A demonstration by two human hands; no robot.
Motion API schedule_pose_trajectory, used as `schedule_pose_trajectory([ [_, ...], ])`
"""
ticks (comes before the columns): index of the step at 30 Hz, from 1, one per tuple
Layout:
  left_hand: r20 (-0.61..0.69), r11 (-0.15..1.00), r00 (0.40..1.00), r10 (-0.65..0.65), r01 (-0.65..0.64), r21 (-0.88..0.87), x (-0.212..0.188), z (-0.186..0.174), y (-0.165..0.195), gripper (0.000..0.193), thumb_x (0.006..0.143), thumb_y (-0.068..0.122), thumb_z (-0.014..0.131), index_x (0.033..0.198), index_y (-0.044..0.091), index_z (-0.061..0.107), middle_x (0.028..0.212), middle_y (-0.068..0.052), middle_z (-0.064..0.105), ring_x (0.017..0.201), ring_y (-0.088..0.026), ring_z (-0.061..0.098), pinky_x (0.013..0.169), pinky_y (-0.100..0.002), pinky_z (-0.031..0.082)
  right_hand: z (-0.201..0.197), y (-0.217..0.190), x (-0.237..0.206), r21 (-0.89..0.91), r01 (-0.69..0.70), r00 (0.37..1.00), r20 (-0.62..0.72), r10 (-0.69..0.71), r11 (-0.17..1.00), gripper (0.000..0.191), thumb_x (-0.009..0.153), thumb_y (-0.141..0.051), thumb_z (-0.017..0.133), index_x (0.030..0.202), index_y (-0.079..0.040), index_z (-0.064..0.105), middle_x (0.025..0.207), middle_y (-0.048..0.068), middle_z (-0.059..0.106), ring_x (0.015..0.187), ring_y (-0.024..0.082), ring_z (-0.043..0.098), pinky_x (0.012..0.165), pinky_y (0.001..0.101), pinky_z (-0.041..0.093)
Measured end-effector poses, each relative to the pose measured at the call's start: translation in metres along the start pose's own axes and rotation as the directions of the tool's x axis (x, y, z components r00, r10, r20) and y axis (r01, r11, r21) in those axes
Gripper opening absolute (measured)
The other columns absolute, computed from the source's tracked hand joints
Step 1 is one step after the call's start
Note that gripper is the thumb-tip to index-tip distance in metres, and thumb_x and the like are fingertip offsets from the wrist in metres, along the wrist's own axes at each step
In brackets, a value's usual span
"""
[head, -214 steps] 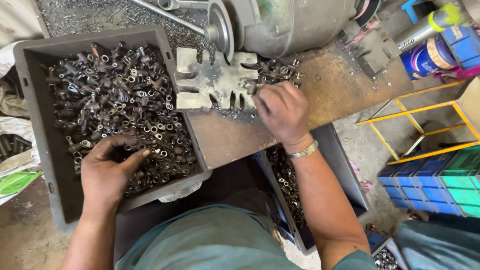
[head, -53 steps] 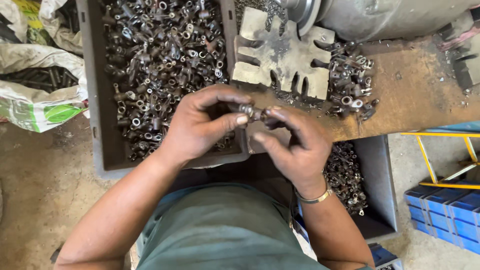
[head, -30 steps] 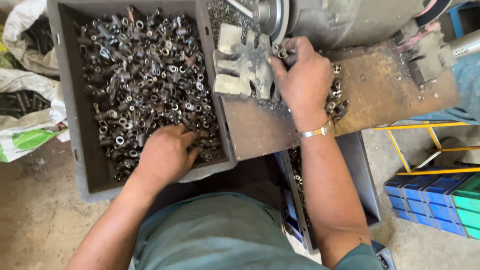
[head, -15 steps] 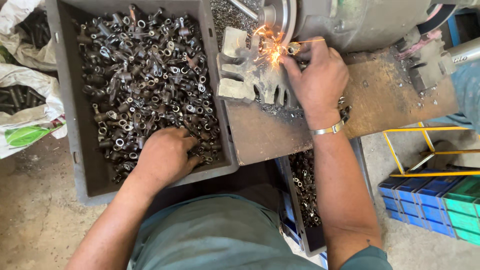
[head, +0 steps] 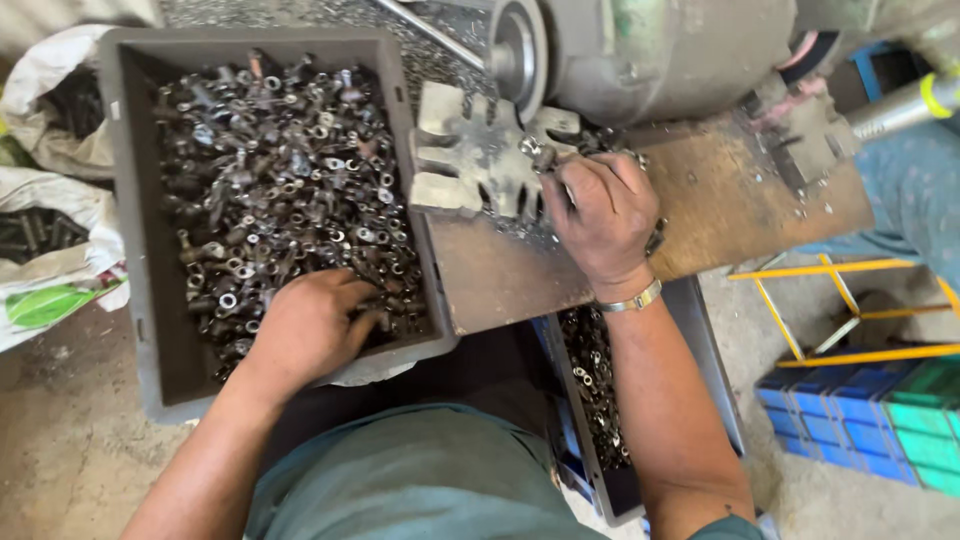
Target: The person picks small metal fittings one at a time from a bin and holds each against a spinning bench grinder, producing sparks as the ends are ground. Ground pieces are placed on the bench or into a second container, and the person occasionally turns a piece over in their hands before grinding the other side.
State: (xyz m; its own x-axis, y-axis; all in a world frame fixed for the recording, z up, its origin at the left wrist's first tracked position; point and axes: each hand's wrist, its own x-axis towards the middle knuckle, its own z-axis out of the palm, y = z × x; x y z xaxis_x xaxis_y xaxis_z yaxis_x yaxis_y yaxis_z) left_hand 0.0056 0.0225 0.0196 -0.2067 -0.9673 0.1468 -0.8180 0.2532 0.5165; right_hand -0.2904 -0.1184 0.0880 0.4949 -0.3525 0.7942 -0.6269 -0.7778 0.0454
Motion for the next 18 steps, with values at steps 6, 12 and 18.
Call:
schedule_pose_trajectory([
  [6,-0.299,0.959,0.939,-0.171,0.089,-0.269,-0.002,-0.001,0.026,0.016,0.091,0.015,0.073,0.105,0.007,0.076,0.099,-0.014,0.071,0.087,-0.032,0.07,0.073,-0.04,0.056,-0.023,0.008,-0.03,-0.143,-0.19,0.982,-0.051,0.184,0.971,0.033,0.087,-0.004,0.092,0.102,-0.005,0.063,0.096,0.01,0.073,0.085,0.028,0.067,0.075,0.0395,0.054],
  [12,0.082,0.158,0.869,-0.488,0.18,-0.971,0.02,0.004,0.042,0.015,0.096,0.017,0.065,0.102,0.005,0.072,0.095,-0.008,0.073,0.09,-0.022,0.075,0.073,-0.035,0.058,-0.03,-0.028,-0.033,-0.031,0.031,0.999,-0.037,-0.032,0.999,0.028,0.084,-0.003,0.09,0.097,-0.007,0.065,0.097,0.01,0.073,0.085,0.029,0.069,0.073,0.0378,0.057],
  [18,0.115,0.228,0.912,-0.395,0.219,-0.949,0.032,0.003,0.055,0.023,0.094,0.022,0.071,0.106,0.003,0.074,0.092,-0.008,0.074,0.077,-0.019,0.07,0.068,-0.03,0.053,-0.028,-0.071,-0.024,0.247,0.203,0.974,0.046,-0.221,0.947,0.02,0.086,0.0,0.084,0.097,-0.006,0.068,0.1,0.012,0.075,0.084,0.028,0.069,0.069,0.0379,0.057],
])
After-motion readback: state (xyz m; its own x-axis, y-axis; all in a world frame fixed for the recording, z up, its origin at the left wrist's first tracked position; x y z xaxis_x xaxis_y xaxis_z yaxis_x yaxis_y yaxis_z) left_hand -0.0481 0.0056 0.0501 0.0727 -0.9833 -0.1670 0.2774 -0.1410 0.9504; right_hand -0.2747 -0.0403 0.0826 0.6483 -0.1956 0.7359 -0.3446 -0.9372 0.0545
